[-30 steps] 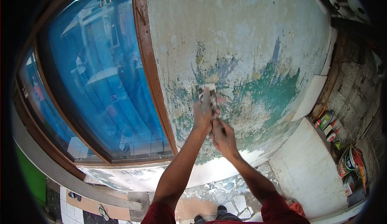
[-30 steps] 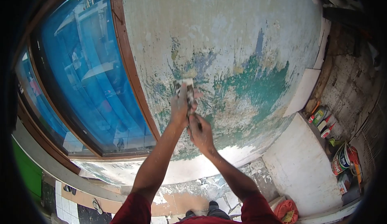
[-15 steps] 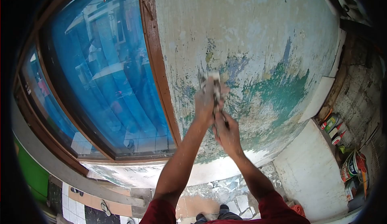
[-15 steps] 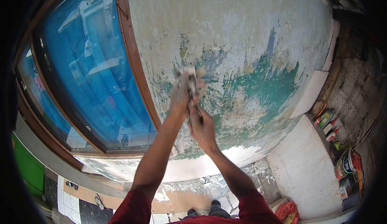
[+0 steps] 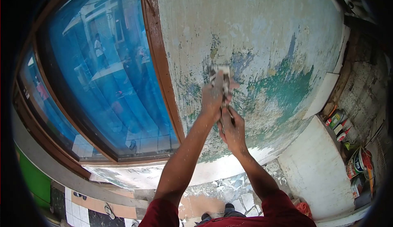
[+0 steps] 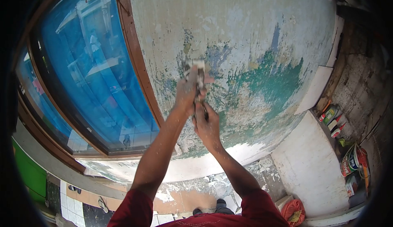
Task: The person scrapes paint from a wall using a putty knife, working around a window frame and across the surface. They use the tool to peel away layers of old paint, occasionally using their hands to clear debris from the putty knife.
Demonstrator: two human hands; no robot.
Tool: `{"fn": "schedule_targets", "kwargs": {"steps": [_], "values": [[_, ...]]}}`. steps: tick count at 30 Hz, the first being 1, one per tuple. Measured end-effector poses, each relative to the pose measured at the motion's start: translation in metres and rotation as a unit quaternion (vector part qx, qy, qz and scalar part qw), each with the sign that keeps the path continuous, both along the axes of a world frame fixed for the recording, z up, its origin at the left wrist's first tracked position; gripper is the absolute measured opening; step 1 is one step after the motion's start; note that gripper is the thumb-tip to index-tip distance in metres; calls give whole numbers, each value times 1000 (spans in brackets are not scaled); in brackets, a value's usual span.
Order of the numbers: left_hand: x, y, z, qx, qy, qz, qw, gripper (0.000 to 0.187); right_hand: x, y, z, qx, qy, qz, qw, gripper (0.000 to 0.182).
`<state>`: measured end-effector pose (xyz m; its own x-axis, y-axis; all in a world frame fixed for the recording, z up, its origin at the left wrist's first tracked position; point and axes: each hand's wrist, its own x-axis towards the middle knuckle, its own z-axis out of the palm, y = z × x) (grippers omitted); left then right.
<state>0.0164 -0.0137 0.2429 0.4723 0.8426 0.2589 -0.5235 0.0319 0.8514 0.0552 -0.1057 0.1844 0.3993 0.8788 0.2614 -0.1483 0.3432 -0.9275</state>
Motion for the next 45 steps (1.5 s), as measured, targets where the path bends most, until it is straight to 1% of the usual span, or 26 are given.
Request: {"fn": "schedule_targets", "kwargs": {"steps": [2, 4, 5, 8, 11, 13, 16, 17, 18, 20, 21, 23, 24, 27, 30, 31, 32, 33, 36, 37, 38, 39, 41, 42, 44, 45], "values": [[3, -1, -13, 2, 4, 8, 1000, 42, 3, -7, -3, -26, -10, -4, 1000, 28], [5, -3, 6, -5, -21, 6, 1000, 42, 7, -6, 16, -41, -29, -10, 999, 28], [4, -2, 24, -3, -13, 14, 1000, 42, 7, -4, 32, -18, -47, -14, 999, 28], [5, 1, 32, 12, -43, -4, 999, 42, 7, 4, 33, 45, -63, -15, 997, 28], [4, -8, -28, -9, -7, 19, 1000, 41, 3, -13, -18, -25, -40, -20, 999, 28], [1, -14, -30, -41, 11, 14, 999, 40, -1, -15, -23, -47, -17, -24, 998, 29], [2, -3, -2, -26, -49, 10, 998, 39, 3, -7, 9, -15, -47, -23, 999, 29], [-1, -1, 8, -7, -75, -21, 997, 38, 5, -3, 17, 13, -55, -2, 998, 29], [0, -1, 6, -15, -63, -14, 998, 38, 5, -2, 14, 7, -55, -12, 998, 29], [-4, -6, -12, -37, -41, 5, 998, 37, 1, -2, -11, -11, -59, -25, 998, 28], [-5, -7, -36, -27, -33, 17, 999, 38, -2, -6, -30, -28, -63, -31, 997, 27], [-8, -10, -57, -48, -46, 8, 998, 39, -5, -11, -52, -34, -56, -24, 998, 25], [-9, -10, -62, -61, -50, 2, 997, 40, -5, -12, -46, -40, -62, -16, 997, 25], [-7, -8, -37, -62, -71, 21, 995, 44, 4, -11, -16, -55, -76, 17, 995, 25], [-10, -11, -49, -59, -55, 25, 996, 44, -1, -4, -47, 12, -115, -27, 993, 26], [-13, -14, -60, -59, -37, 32, 997, 44, -5, -6, -59, -26, -96, -43, 994, 26], [-16, -14, -69, -59, -19, 40, 997, 44, -6, -5, -63, -16, -93, -41, 995, 25], [-15, -16, -65, -40, -49, 45, 997, 43, -9, -5, -61, -8, -90, -38, 995, 24], [-21, -1, -28, -12, -48, 32, 998, 39, -8, 12, -37, 31, -93, -32, 995, 23], [-19, 3, -17, -27, -86, 19, 996, 40, -6, 19, -31, 46, -94, -26, 994, 23], [-21, 1, -26, -34, -57, 22, 998, 40, -7, 21, -30, 61, -97, -18, 993, 23], [-23, 1, -37, -36, -32, 29, 998, 40, -15, 16, -37, 56, -105, -49, 992, 23], [-24, -6, -60, -62, 6, 50, 997, 41, -24, 0, -58, 10, -74, -42, 996, 23], [-25, -5, -58, -55, -1, 48, 997, 41, -26, -3, -61, -15, -59, -39, 997, 23], [-26, -2, -54, -43, -8, 39, 998, 41, -24, 5, -54, -5, -68, -33, 997, 23], [-28, 3, -33, -26, -12, 41, 999, 42, -22, 10, -28, 5, -73, -23, 997, 23]]}}
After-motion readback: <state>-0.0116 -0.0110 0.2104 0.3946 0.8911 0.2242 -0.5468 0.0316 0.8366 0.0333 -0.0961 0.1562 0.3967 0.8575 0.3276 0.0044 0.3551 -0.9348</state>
